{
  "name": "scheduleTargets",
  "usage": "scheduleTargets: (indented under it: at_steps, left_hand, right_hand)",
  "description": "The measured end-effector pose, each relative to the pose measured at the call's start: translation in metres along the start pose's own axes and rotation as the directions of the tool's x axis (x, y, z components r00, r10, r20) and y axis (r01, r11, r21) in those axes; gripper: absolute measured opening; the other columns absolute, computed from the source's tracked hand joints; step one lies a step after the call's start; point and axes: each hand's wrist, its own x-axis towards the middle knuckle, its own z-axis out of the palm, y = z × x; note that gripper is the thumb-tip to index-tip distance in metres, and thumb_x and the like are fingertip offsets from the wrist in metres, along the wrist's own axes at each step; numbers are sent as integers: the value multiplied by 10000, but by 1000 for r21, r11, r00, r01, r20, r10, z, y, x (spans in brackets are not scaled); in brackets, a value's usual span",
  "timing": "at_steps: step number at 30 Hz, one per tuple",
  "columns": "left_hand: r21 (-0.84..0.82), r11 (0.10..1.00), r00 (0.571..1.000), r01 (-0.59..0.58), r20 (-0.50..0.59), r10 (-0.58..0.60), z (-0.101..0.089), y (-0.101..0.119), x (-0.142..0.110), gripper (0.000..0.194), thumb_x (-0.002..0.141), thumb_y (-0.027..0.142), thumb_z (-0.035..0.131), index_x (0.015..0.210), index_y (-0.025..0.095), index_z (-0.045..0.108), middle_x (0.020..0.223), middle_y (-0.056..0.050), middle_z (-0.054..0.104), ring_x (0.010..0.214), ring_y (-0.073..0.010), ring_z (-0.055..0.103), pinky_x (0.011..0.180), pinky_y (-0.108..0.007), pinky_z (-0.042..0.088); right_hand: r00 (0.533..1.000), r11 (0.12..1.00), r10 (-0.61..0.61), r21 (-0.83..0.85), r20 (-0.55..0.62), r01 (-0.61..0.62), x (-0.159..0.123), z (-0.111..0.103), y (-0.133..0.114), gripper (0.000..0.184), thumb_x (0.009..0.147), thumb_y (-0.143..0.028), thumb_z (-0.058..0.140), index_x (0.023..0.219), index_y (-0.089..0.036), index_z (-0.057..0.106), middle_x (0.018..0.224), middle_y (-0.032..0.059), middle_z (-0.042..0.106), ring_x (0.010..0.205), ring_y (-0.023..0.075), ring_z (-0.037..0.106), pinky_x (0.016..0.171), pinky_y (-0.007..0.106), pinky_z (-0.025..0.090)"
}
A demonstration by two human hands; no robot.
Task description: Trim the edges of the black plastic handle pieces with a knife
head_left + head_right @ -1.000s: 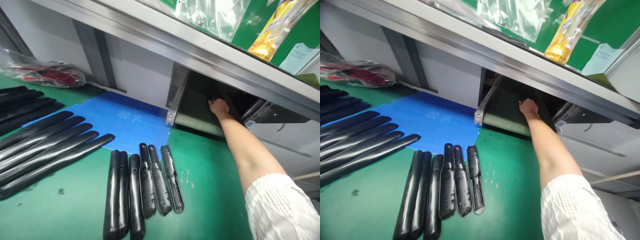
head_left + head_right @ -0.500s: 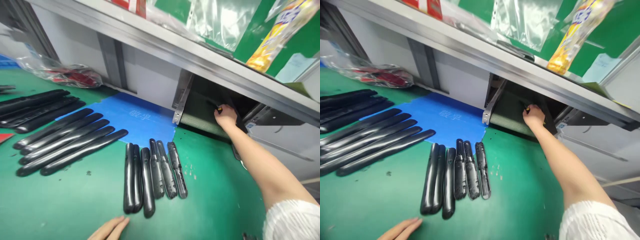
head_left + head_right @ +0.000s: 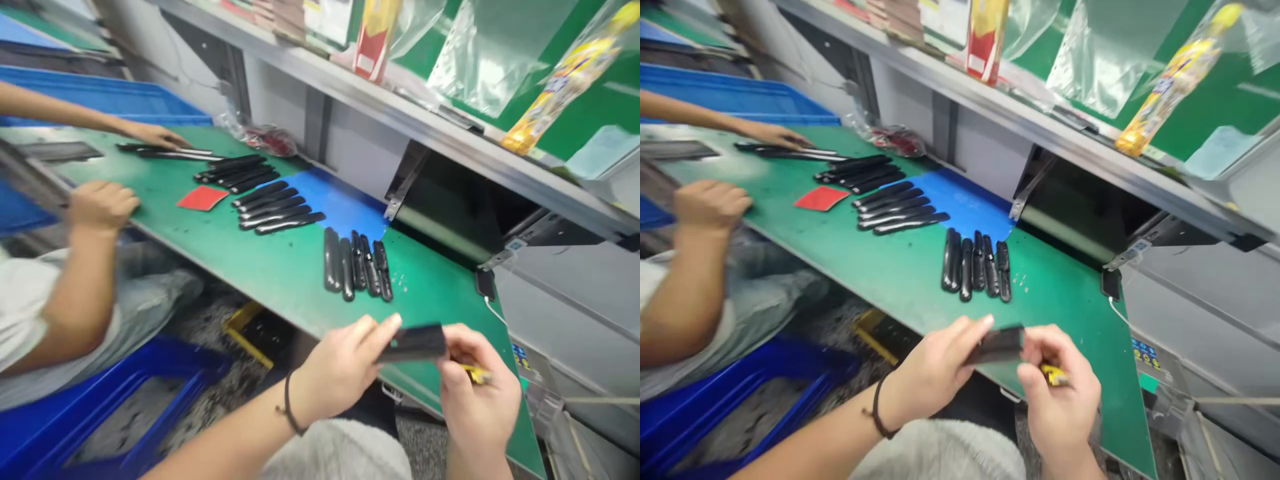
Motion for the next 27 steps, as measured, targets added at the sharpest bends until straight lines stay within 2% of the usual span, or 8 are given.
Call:
scheduleTargets:
  at_steps: [1,3,5,7,12,18,23,27]
  left_hand:
    - [-277,948,987,158,13,-161,-5,2,-8,520,1059,309,434,1576,325,390,967,-68,592,670,-147,562,592,-280,547]
    - [-721,591,902,363,113,-416,-16,8,-23,519,1070,478,391,1563,316,393,915,-28,524,552,-88,445,459,-216,474]
    - [-891,246,835,381,217,-505,-26,15,-36,535,1052,549,407,1533,317,418,904,-6,494,511,-60,394,392,-187,437]
    - [-919,123,808,375,259,-529,-33,20,-47,525,1034,539,473,1498,294,463,904,-9,513,514,-57,419,389,-192,469]
    - [-920,154,780,361,207,-591,-41,30,-70,470,1044,507,491,1430,240,507,783,11,520,494,-63,427,388,-177,483]
    - [-956,167,733,242,67,-677,-73,27,-85,392,1053,469,466,1354,236,561,813,10,522,458,-48,389,357,-152,416]
    - [-960,193,705,203,7,-709,-96,19,-100,448,1054,480,451,1420,240,545,815,1,540,463,-55,396,361,-158,418]
    - [-961,150,700,234,60,-712,-89,18,-106,494,1044,497,477,1462,238,524,784,1,546,473,-73,417,370,-171,438]
  right_hand:
    - [999,999,24,45,24,-25,-6,12,3,285,933,-339,711,1197,-240,670,850,34,645,655,155,594,537,274,500]
    - [988,992,31,117,154,-50,-17,38,8,382,880,-305,783,1243,-260,671,892,28,650,658,137,573,554,270,495]
    - [966,986,-31,167,255,-13,-25,63,10,352,869,-273,795,1205,-266,691,888,14,647,655,127,558,577,275,497]
    - [963,978,-89,206,255,36,-30,85,7,303,872,-235,788,1162,-261,704,842,-5,647,663,127,573,604,279,508]
    - [965,961,-126,271,231,61,-31,118,-11,79,915,-164,721,911,-242,734,755,-17,675,684,137,630,655,293,523]
    - [982,956,-167,257,86,140,-43,134,-35,152,936,-122,644,855,-250,662,758,-6,656,675,163,615,635,327,507]
    - [938,949,-230,275,259,157,-45,153,-43,321,904,-195,737,1207,-272,665,819,3,637,702,165,622,603,319,536]
    - [906,938,-284,288,315,194,-40,166,-39,163,944,-194,674,1079,-281,702,836,3,672,712,152,664,619,308,576]
